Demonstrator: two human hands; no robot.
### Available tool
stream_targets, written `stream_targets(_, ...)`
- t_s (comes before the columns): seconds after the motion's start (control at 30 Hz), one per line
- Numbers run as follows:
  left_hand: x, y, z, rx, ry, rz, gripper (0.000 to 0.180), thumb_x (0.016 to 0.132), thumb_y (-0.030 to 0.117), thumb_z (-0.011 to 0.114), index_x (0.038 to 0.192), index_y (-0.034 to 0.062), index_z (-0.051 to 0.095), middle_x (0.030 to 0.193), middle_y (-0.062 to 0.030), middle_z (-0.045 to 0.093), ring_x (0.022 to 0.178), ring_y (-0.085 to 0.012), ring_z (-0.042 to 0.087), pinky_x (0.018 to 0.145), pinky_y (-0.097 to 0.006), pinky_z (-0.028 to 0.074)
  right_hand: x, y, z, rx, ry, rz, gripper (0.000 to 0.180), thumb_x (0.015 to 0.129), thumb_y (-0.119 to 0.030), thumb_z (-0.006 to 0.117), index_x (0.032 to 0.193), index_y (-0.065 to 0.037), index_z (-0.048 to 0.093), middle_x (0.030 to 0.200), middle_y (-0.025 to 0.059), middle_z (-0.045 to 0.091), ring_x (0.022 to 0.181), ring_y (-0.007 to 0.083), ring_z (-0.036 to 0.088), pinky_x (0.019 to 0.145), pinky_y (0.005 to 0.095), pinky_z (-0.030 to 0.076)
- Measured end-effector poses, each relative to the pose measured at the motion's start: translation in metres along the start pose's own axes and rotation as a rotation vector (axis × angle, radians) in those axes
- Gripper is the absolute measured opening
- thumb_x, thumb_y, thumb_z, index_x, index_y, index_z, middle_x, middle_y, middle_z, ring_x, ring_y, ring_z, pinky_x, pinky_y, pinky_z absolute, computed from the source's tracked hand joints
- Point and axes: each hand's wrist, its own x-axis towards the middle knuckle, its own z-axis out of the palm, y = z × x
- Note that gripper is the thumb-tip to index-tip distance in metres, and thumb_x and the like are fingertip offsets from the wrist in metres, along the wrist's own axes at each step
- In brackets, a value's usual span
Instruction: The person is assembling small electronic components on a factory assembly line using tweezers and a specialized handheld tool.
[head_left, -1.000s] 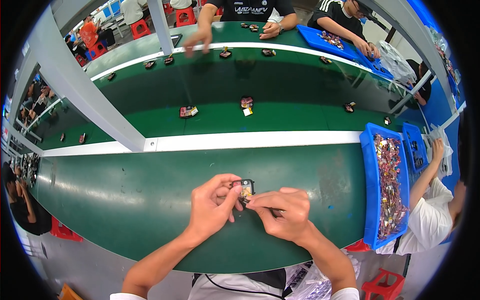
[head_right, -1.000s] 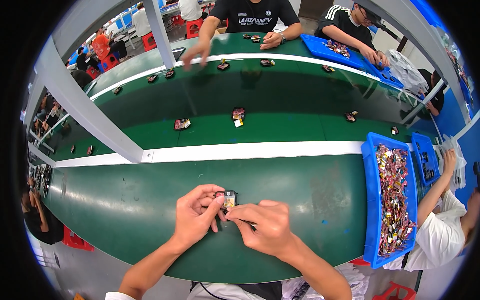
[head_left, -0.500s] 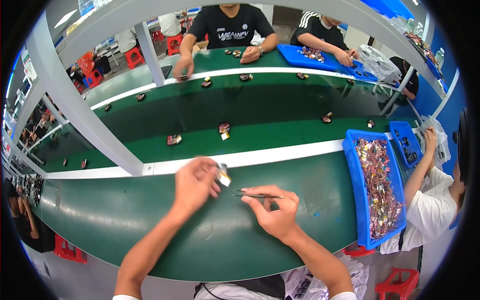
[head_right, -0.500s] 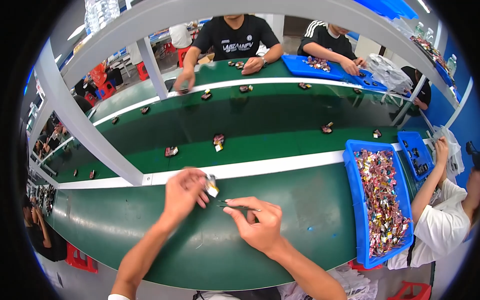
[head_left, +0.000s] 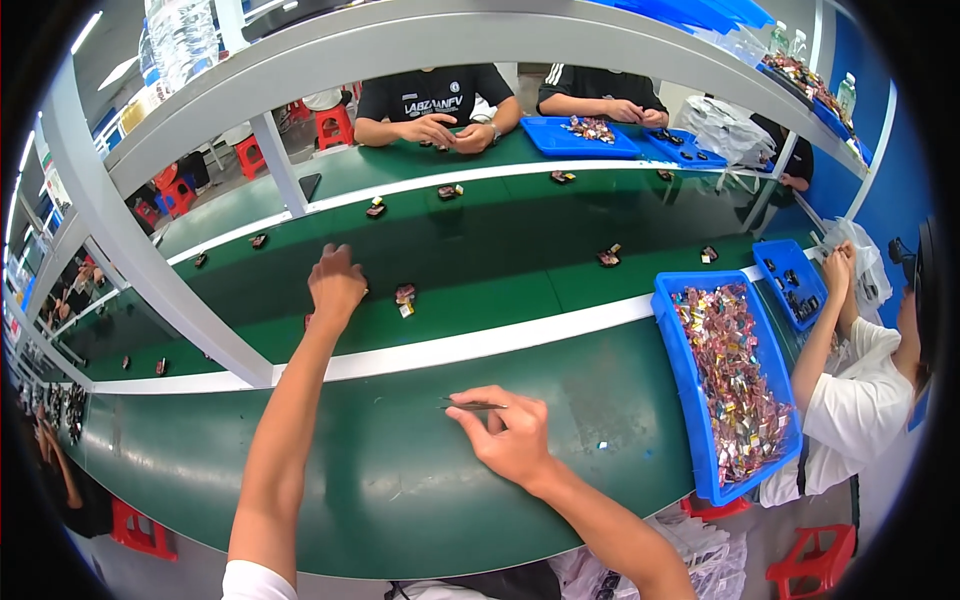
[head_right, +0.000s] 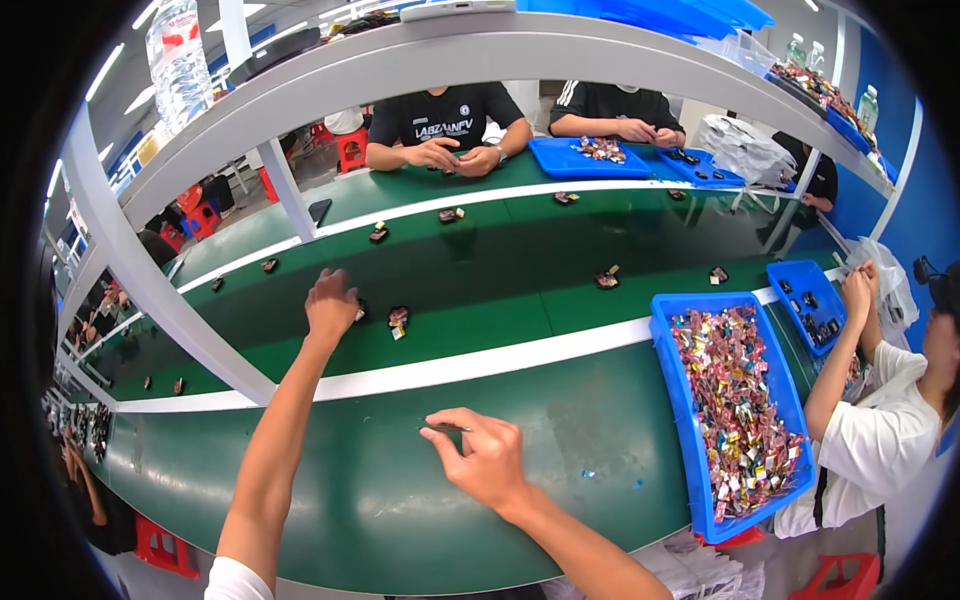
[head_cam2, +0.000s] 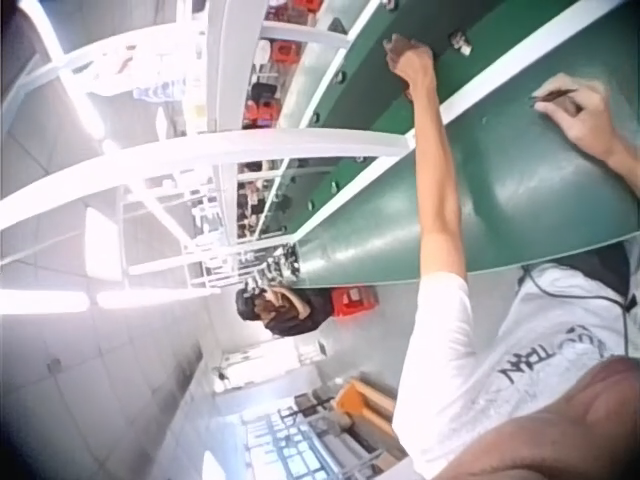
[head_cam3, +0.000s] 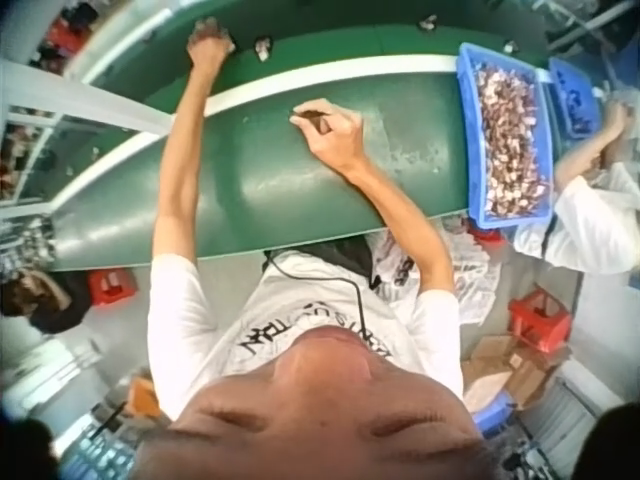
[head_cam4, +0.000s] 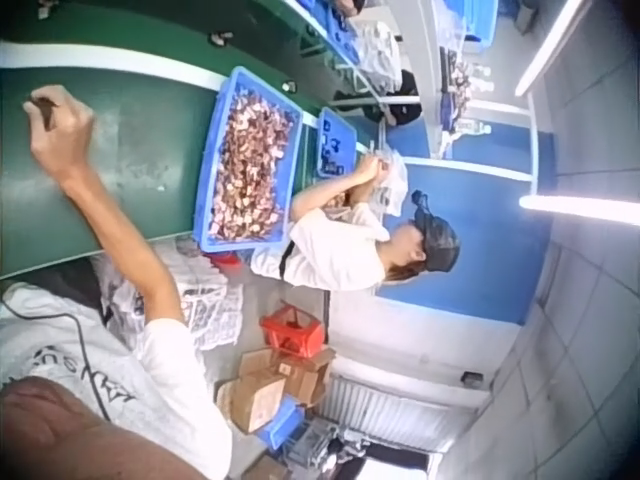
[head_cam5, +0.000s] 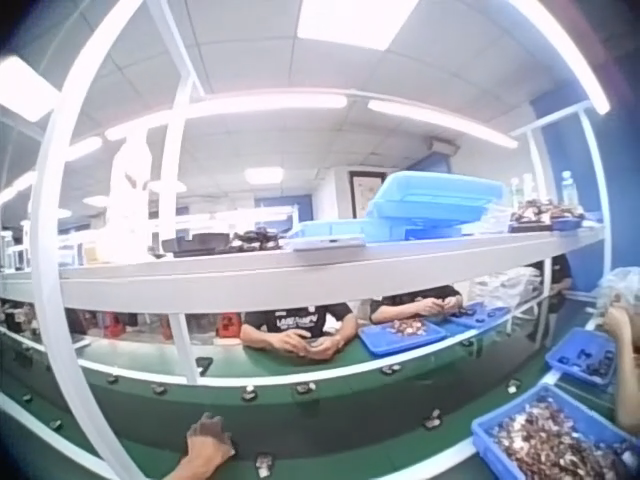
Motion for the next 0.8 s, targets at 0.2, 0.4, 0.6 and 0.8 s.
stream_targets(0.2,0.008,0.054,-0.030,-0.545,-0.745,0.031,0.012,0.079,0.006,0.072,0.087,-0.0020,0.074,0.080,-0.0131,0.074,0.065,-0.0213,0.071,0.060,-0.034,0.056,-0.001,0.001,-0.002,-0.036,0.000,-0.118,0.015,0.076,-0.007,0.082,0.086,-0.009,0.071,0.076,0.0025,0.074,0.040,0.0135,0.048,0.046,0.0266,0.042)
stream_targets(0.4,0.015,0.034,-0.019,-0.453,-0.731,0.031,0.011,0.080,0.007,0.072,0.088,-0.0009,0.075,0.072,-0.0091,0.071,0.054,-0.0145,0.064,0.051,-0.030,0.049,-0.002,-0.001,0.000,-0.045,-0.019,-0.084,0.016,0.076,-0.007,0.083,0.087,-0.009,0.072,0.073,0.0021,0.072,0.040,0.0139,0.047,0.046,0.0274,0.042)
stream_targets(0.6,-0.026,0.021,-0.064,-0.534,-0.643,-0.058,0.011,0.086,0.006,0.064,0.085,-0.0039,0.069,0.070,-0.0102,0.071,0.057,-0.0160,0.066,0.055,-0.031,0.051,-0.004,-0.005,-0.004,-0.009,-0.038,-0.020,0.015,0.076,-0.006,0.083,0.086,-0.007,0.073,0.076,0.0027,0.073,0.039,0.0098,0.043,0.043,0.0255,0.036)
stream_targets(0.8,-0.138,0.014,-0.111,-0.909,-0.493,-0.148,0.008,0.094,0.004,0.059,0.090,-0.0028,0.061,0.069,-0.0034,0.064,0.047,-0.0052,0.049,0.042,-0.023,0.035,-0.002,-0.012,-0.008,0.512,-0.086,0.374,0.016,0.082,0.001,0.079,0.095,0.001,0.070,0.089,0.0077,0.075,0.051,-0.0010,0.045,0.046,0.0168,0.033)
